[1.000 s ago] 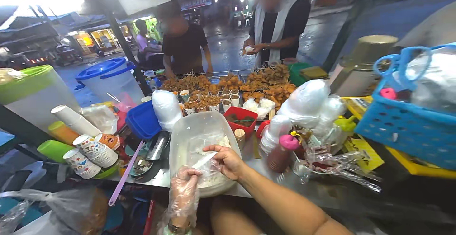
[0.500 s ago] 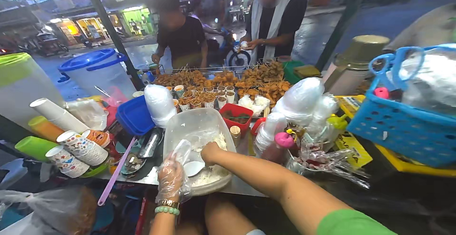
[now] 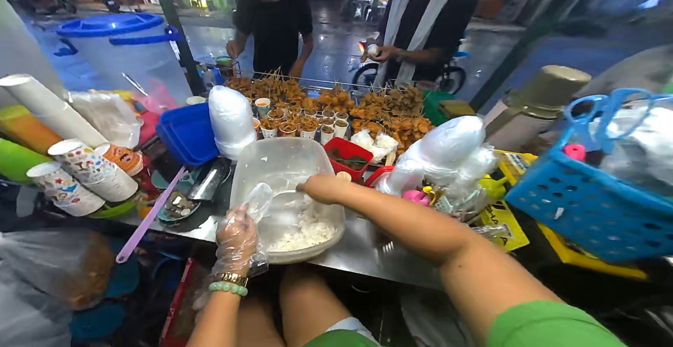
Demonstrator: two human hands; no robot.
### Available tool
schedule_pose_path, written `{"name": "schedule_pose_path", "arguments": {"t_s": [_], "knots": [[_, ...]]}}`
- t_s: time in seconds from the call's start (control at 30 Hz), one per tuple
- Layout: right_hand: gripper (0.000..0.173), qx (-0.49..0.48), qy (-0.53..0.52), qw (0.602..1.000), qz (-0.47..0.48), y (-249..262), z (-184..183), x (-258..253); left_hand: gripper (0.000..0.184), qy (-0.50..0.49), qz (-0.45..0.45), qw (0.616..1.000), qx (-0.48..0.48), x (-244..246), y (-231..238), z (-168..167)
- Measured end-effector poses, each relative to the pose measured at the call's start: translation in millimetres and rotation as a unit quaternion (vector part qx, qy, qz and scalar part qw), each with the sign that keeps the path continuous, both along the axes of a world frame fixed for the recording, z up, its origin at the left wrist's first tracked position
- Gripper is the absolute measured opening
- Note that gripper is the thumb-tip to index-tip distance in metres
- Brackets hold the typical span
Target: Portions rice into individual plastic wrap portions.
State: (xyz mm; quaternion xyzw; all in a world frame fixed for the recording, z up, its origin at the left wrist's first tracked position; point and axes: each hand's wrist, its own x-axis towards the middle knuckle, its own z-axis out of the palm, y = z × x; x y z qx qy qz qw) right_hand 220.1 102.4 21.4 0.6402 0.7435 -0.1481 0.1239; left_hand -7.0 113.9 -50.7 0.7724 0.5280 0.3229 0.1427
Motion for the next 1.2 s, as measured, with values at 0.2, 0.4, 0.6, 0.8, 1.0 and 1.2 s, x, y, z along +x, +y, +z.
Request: {"name": "schedule_pose_path", "arguments": {"t_s": [0.2,0.4,0.6,0.8,1.0,1.2], "knots": [[0.027,0.045,-0.166,0.985,-0.027,-5,12,6,0.032,-0.007,0.032,0.999,0.001,7,-1,3],[0.026,-0.030,-0.195,0.973,-0.116,6,-12,-31,0.031,-0.002,0.052,0.999,0.014,10,-3,3],[0.028,-0.073,-0.114,0.980,-0.148,26,-21,-16,0.032,0.009,0.055,0.998,-0.004,11,-1,4],[0.018,-0.061,-0.121,0.990,-0.026,-16,-18,-36,0.032,-0.006,0.051,0.999,0.009,12,1,3],[0.021,-0.026,-0.099,0.995,0.006,-20,19,-44,0.031,-0.006,0.048,0.999,0.016,9,-1,-1],[0.022,-0.075,-0.090,0.992,0.038,-4,-16,-43,0.031,-0.006,0.050,0.999,0.012,10,1,-2]]}}
